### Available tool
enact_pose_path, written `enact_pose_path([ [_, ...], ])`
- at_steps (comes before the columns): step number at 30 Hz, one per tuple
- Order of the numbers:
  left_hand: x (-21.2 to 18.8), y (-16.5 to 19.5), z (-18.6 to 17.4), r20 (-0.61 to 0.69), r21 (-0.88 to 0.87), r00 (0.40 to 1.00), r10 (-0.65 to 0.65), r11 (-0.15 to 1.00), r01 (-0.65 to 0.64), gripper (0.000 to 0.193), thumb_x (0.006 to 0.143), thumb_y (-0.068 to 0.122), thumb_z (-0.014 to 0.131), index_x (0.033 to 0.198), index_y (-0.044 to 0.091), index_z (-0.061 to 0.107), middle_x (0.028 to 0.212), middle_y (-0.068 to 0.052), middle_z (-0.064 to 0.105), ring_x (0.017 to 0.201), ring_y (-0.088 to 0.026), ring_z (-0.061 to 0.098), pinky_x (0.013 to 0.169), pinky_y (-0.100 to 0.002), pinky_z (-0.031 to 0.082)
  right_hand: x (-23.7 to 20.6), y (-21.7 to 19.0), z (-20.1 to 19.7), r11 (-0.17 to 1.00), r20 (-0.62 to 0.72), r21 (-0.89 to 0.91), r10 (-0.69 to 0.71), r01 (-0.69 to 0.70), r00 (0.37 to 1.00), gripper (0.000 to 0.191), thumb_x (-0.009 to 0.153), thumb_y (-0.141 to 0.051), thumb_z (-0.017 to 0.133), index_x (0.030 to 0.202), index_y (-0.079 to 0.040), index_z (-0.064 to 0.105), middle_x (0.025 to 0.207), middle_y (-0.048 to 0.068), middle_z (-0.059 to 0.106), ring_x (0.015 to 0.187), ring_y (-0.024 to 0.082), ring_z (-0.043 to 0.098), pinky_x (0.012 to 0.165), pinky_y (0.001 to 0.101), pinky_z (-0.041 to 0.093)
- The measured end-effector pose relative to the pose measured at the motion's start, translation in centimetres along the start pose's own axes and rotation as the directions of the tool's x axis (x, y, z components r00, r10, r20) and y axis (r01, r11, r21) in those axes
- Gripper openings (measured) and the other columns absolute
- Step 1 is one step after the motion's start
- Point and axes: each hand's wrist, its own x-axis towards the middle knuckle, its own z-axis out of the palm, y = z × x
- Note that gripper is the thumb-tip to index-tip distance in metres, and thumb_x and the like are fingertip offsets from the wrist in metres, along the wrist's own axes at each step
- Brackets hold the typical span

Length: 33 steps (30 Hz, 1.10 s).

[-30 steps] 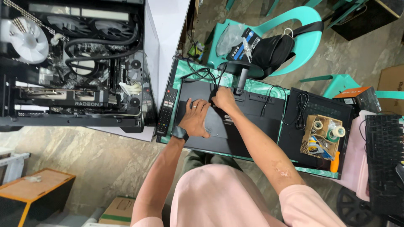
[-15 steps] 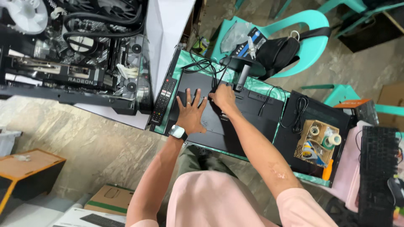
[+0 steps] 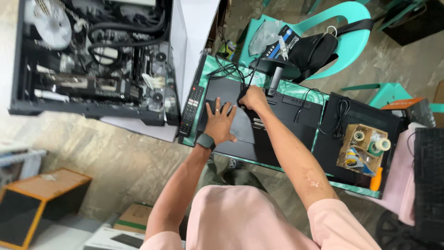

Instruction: The person flips a monitor face-down on the workbench, attaches its round base stand to the back, and arranges the power and video cables. They then move to an open computer case and plug cables into the ports on the rear panel.

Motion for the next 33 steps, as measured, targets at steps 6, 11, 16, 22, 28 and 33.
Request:
enact_pose_path([
  [6,0.1,-0.4,0.4,0.084,-0.078,0.996,-0.04,0.996,0.047,0.136,0.046,0.05,0.099,0.155,0.008,0.03,0.154,-0.011,0.032,0.149,-0.049,0.016,0.102,-0.088,0.019,-0.9,0.3,0.3,0.979,-0.08,0.185,0.101,-0.085,0.992,0.052,0.063,-0.026,0.091,0.096,0.007,0.067,0.097,0.028,0.071,0.089,0.039,0.074,0.079,0.0434,0.059],
  [11,0.6,-0.9,0.4,0.191,0.057,0.982,0.001,0.998,-0.012,0.14,0.046,0.048,0.1,0.156,0.005,0.025,0.155,-0.012,0.03,0.146,-0.049,0.017,0.097,-0.089,0.022,-1.5,0.4,0.7,0.969,-0.134,0.24,0.089,-0.055,0.987,0.04,0.066,-0.024,0.087,0.093,0.004,0.077,0.1,0.028,0.073,0.099,0.041,0.071,0.088,0.0448,0.057],
  [16,0.6,-1.1,1.0,0.153,0.056,0.988,0.004,0.998,-0.013,0.138,0.045,0.05,0.098,0.157,0.007,0.028,0.153,-0.011,0.033,0.145,-0.047,0.022,0.098,-0.088,0.024,-1.2,0.4,1.0,0.966,-0.166,0.242,0.137,-0.094,0.977,0.046,0.064,-0.024,0.089,0.094,0.007,0.074,0.101,0.029,0.071,0.1,0.042,0.07,0.087,0.0448,0.057],
  [22,0.4,-1.4,1.1,0.098,0.055,0.995,0.027,0.998,-0.032,0.135,0.047,0.053,0.096,0.156,0.007,0.03,0.151,-0.011,0.035,0.143,-0.046,0.026,0.097,-0.087,0.026,-1.4,0.6,1.9,0.969,-0.215,0.244,0.1,-0.046,0.972,0.041,0.069,-0.025,0.085,0.091,0.008,0.073,0.095,0.029,0.072,0.099,0.043,0.07,0.089,0.0459,0.056],
  [28,0.5,-1.3,-0.1,0.119,0.092,0.992,0.048,0.994,-0.059,0.137,0.047,0.06,0.094,0.156,0.007,0.029,0.15,-0.011,0.038,0.142,-0.045,0.027,0.108,-0.082,0.013,-1.9,1.9,2.6,0.843,-0.187,0.539,0.124,-0.003,0.974,0.026,0.084,-0.022,0.074,0.082,0.004,0.07,0.078,0.02,0.074,0.075,0.031,0.071,0.072,0.0409,0.054],
  [33,0.5,-1.7,-0.2,0.159,0.069,0.985,0.065,0.995,-0.076,0.138,0.047,0.066,0.091,0.156,0.005,0.032,0.151,-0.012,0.038,0.143,-0.044,0.026,0.112,-0.078,0.005,-2.4,3.7,0.8,0.424,-0.038,0.904,-0.036,0.05,0.999,0.026,0.087,-0.02,0.075,0.081,0.0,0.059,0.069,0.001,0.066,0.06,0.011,0.062,0.056,0.0284,0.052],
])
